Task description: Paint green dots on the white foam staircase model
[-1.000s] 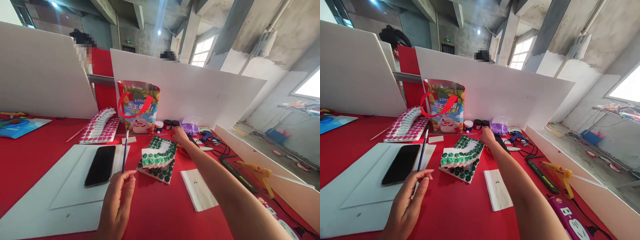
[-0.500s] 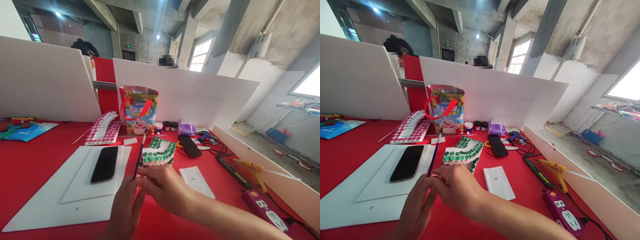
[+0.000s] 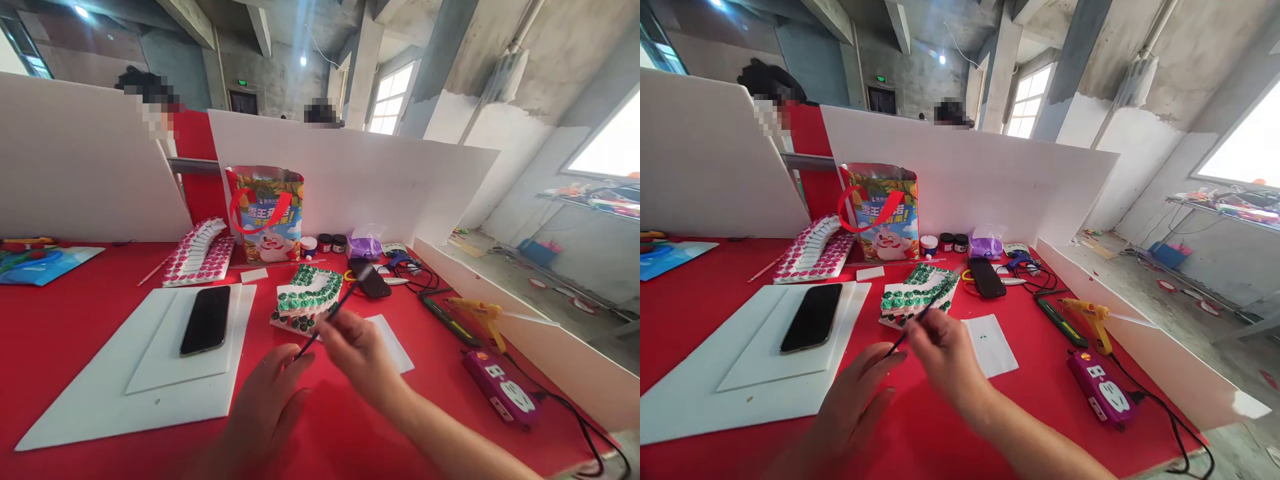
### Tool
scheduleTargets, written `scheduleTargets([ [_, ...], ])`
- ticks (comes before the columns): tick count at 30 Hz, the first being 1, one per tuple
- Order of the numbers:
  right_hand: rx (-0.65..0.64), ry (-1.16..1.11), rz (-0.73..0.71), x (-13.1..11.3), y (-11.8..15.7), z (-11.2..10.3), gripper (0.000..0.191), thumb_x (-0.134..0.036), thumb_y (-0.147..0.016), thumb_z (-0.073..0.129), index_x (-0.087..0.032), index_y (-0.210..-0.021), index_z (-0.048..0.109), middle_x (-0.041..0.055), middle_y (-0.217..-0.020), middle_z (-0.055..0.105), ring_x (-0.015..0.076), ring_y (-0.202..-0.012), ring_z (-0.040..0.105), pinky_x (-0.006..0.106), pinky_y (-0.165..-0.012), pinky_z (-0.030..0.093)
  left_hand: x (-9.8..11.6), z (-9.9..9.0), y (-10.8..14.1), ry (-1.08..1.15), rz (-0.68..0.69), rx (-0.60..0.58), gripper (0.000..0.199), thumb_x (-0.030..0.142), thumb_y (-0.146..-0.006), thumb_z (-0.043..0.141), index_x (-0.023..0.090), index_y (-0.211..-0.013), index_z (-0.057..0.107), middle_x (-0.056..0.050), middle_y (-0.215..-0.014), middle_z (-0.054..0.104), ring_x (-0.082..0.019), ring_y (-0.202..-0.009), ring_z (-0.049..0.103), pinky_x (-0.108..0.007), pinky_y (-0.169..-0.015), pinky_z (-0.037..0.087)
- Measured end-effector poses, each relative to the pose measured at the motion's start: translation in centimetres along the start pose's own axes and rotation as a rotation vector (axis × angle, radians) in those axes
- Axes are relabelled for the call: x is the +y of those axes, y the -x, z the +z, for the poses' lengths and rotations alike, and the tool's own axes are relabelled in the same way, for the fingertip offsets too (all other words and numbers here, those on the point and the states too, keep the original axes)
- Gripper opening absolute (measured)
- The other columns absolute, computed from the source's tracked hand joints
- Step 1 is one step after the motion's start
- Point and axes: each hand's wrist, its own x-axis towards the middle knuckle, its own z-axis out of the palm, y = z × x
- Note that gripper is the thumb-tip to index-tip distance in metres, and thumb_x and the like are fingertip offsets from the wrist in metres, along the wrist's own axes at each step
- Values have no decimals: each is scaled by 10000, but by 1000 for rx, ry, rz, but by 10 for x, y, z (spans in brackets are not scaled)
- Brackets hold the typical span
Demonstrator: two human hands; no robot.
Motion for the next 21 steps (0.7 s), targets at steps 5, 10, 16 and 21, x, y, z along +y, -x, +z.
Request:
scheduleTargets([
  [5,234,360,-33,33,18,-74,344,-507,-995,354,-240,-801,451,21,-699,622,166,-634,595,278,-628,447,4,-2,1,20,-28,0,373,283,-1003,488,249,-1361,586,-122,-1243,674,-253,-1141,670,-338,-966,553],
  [10,216,871,254,60,45,-107,146,-362,-962,405,-242,-915,475,26,-714,626,212,-629,598,289,-581,358,20,1,-9,116,-85,-109,234,305,-997,512,262,-1112,712,-72,-1049,735,-213,-969,729,-284,-857,581],
  [16,201,1055,512,62,48,-102,157,-295,-944,488,-221,-824,556,79,-825,701,234,-780,660,274,-586,300,56,23,-43,573,-779,-307,310,399,-874,653,181,-1088,710,-110,-1003,761,-216,-775,730,-332,-689,610],
  [21,300,627,325,75,49,-95,248,-373,-858,539,-226,-663,492,-6,-611,549,165,-591,515,259,-549,308,76,44,-81,1000,-1261,-138,372,282,-822,777,98,-1119,652,-172,-1072,752,-216,-864,744,-311,-765,600],
])
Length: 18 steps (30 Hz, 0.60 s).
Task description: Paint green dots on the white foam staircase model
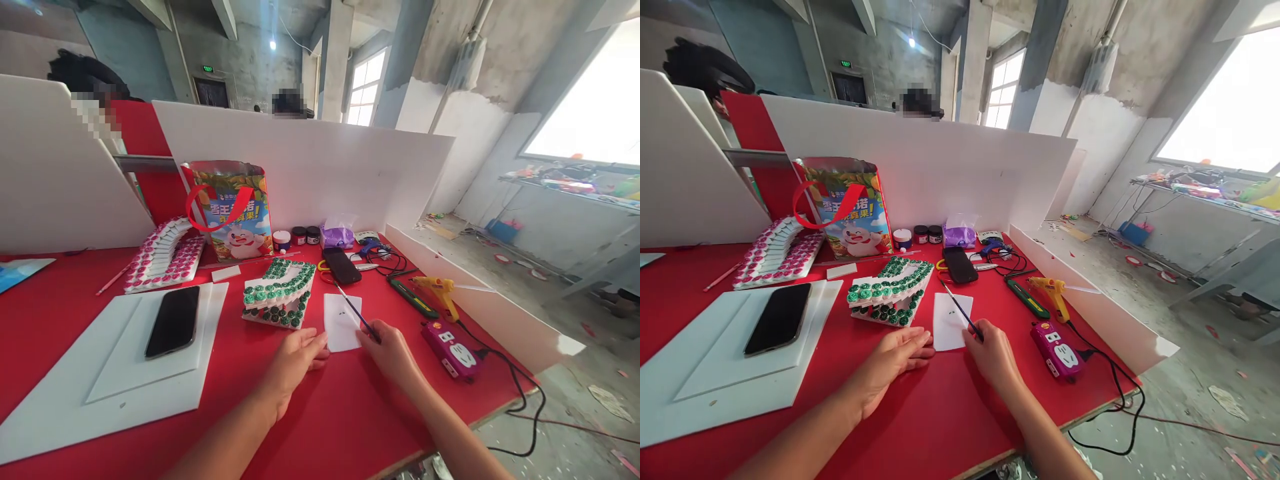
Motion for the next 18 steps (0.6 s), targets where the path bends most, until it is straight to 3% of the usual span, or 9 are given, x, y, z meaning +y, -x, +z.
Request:
scheduleTargets([
  [3,-14,-302,-45,-1,10,6,314,-495,-796,584,-215,-671,518,-39,-576,460,131,-549,411,254,-527,307,3,9,-6,44,-22,-2,413,274,-780,835,97,-1102,646,-162,-1048,747,-201,-785,736,-322,-756,599],
  [7,-66,-508,-69,-8,21,5,379,-563,-753,640,-200,-698,544,-44,-586,435,117,-560,376,250,-518,300,-1,10,-10,96,13,6,344,214,-730,871,122,-1001,680,-107,-995,754,-154,-764,710,-255,-725,558],
  [11,-104,-604,-70,-13,27,5,395,-571,-746,670,-195,-711,554,-38,-601,430,119,-578,371,257,-529,306,-4,7,-10,166,44,-19,386,196,-652,905,154,-971,691,-74,-939,763,-169,-817,716,-250,-747,549],
  [14,-127,-642,-71,-16,31,8,414,-583,-760,676,-187,-730,556,-29,-625,446,120,-594,380,257,-548,324,-4,6,-6,220,35,-100,446,252,-581,933,154,-953,708,-86,-931,783,-213,-853,733,-281,-768,558],
  [18,-79,-670,-84,-15,32,3,489,-652,-775,663,-205,-688,485,-46,-618,395,106,-574,335,246,-523,300,0,2,1,248,24,-179,515,362,-498,955,146,-902,719,-76,-820,794,-226,-753,735,-294,-700,558],
])
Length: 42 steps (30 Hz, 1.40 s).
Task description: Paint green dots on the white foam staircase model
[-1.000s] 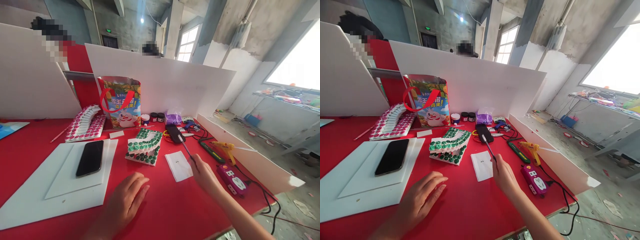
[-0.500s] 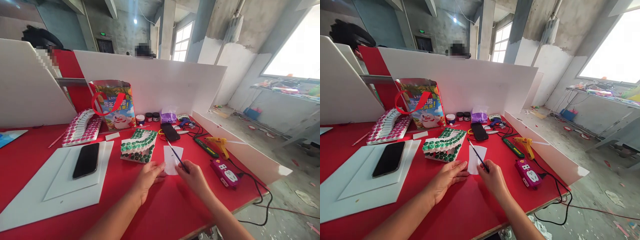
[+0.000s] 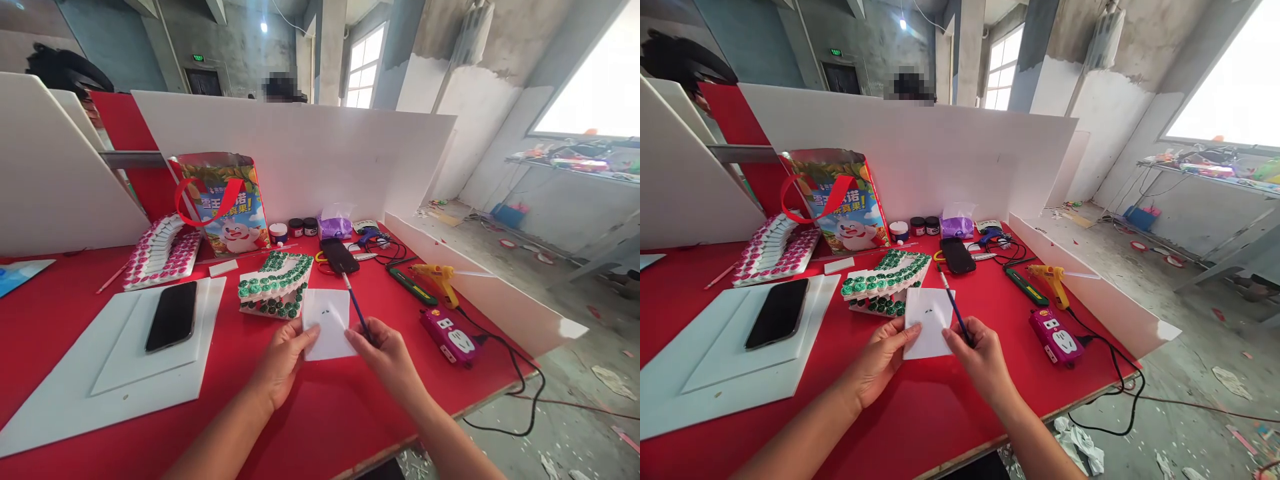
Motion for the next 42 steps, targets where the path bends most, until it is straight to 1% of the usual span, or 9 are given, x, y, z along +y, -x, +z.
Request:
scheduleTargets([
  [7,-32,354,-238,-1,15,-25,428,-506,-1009,441,-166,-870,660,-45,-606,394,107,-541,343,243,-503,274,12,-15,5,-262,94,20,591,438,-565,899,140,-1021,673,-57,-831,793,-173,-520,677,-263,-494,502],
  [13,-42,569,-435,3,29,-17,345,-340,-1033,462,-170,-836,688,19,-668,616,119,-554,521,223,-527,371,13,-18,11,-129,75,28,464,386,-607,890,122,-925,679,-53,-769,769,-111,-469,635,-207,-464,469],
  [18,-14,702,-500,5,29,-14,321,-294,-1043,442,-178,-914,712,37,-719,667,133,-573,610,218,-534,414,16,-18,19,59,46,48,289,193,-684,819,121,-942,712,-89,-892,790,-149,-608,716,-227,-572,562],
  [23,20,757,-577,4,28,-18,343,-285,-1044,451,-147,-922,740,17,-666,609,105,-493,560,213,-477,382,19,-27,21,154,39,-105,481,12,-583,687,132,-1046,736,-112,-1102,781,-264,-913,775,-248,-700,600],
  [26,49,722,-605,3,28,-17,339,-281,-1040,469,-128,-949,758,14,-655,590,92,-469,525,209,-458,366,16,-30,22,144,41,-141,473,14,-632,742,142,-1087,742,-110,-1173,766,-272,-1036,752,-287,-852,604],
  [29,48,676,-600,1,30,-16,338,-287,-1034,485,-130,-946,771,18,-651,580,90,-473,510,207,-453,363,12,-30,21,100,78,-77,378,120,-660,860,153,-1023,762,-85,-1048,796,-242,-952,769,-284,-817,610],
  [35,2,661,-562,-1,35,-15,370,-325,-1039,471,-146,-995,793,29,-651,586,100,-484,515,221,-467,376,6,-30,14,-2,169,33,365,318,-525,978,149,-765,762,-22,-649,735,-133,-601,674,-220,-596,539],
  [39,-27,672,-520,-2,35,-18,400,-371,-1046,450,-171,-1051,797,35,-664,595,110,-498,527,231,-476,381,6,-32,13,-59,216,49,352,325,-499,980,161,-711,753,12,-611,693,-75,-519,546,-203,-550,474],
  [42,-51,662,-489,-2,34,-20,405,-370,-1045,450,-168,-1027,801,34,-661,591,113,-507,526,235,-477,375,9,-36,17,-132,207,-5,328,266,-527,965,186,-786,780,7,-673,718,-100,-609,587,-214,-631,499],
])
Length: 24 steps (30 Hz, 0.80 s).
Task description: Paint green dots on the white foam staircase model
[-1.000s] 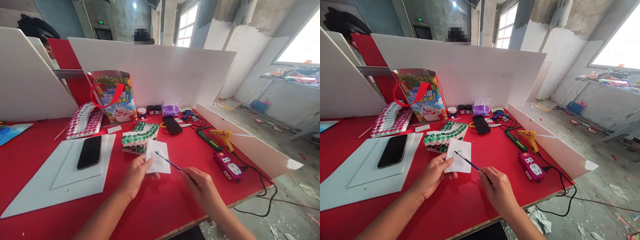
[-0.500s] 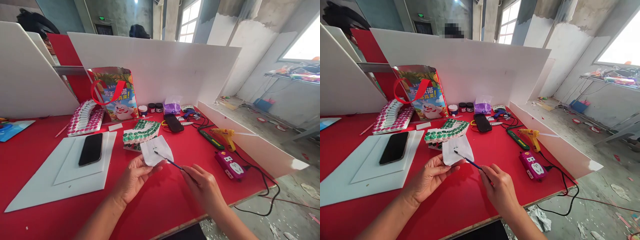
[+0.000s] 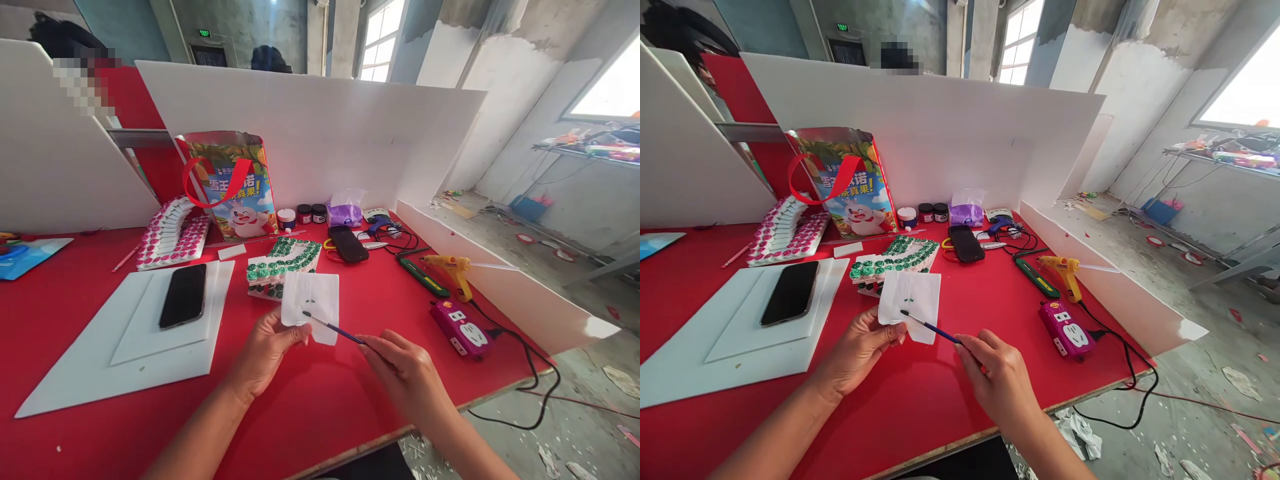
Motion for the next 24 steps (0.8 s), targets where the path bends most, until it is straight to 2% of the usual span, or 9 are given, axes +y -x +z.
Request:
scheduleTargets([
  [4,-20,-33,15,4,-1,0,385,-346,-1038,467,-159,-999,801,30,-661,587,109,-507,519,232,-465,360,5,-3,5,-54,-42,-116,356,227,-547,928,202,-878,801,-46,-824,774,-235,-860,696,-310,-776,541],
  [6,-23,-37,10,5,-1,-1,368,-333,-1032,478,-159,-1012,801,29,-663,586,107,-507,519,230,-463,357,6,-4,5,-64,-41,-133,324,264,-578,909,195,-877,804,-67,-846,778,-266,-888,698,-339,-784,544],
  [9,-32,-40,6,4,0,-1,366,-326,-1029,475,-159,-1045,800,32,-670,587,103,-497,507,229,-449,346,4,-4,2,-64,-11,-99,331,271,-565,922,196,-864,803,-54,-812,764,-222,-802,669,-310,-735,526],
  [13,-39,-59,3,3,2,-2,375,-340,-1029,466,-171,-1073,798,47,-698,605,111,-527,538,223,-453,364,1,-4,-3,-81,26,-31,304,345,-562,946,174,-749,778,-19,-669,696,-132,-639,556,-257,-643,466],
  [18,-31,-121,11,6,1,-3,345,-357,-1012,505,-187,-1064,801,66,-750,643,123,-572,576,226,-488,399,2,-5,-4,-91,49,-50,317,390,-620,919,166,-779,761,-19,-652,674,-142,-636,557,-274,-633,438],
  [22,-112,-198,115,6,-3,-5,404,-464,-998,507,-184,-1010,798,83,-784,666,138,-603,574,236,-506,413,0,-7,-5,-130,77,-52,278,378,-663,888,161,-750,737,-15,-652,661,-142,-634,552,-283,-655,428],
  [24,-180,-229,187,6,-5,-6,487,-525,-994,476,-168,-880,785,47,-685,618,130,-569,510,240,-503,389,-1,-8,-6,-136,81,-53,270,373,-676,881,164,-770,738,-7,-655,655,-134,-633,540,-276,-655,421],
])
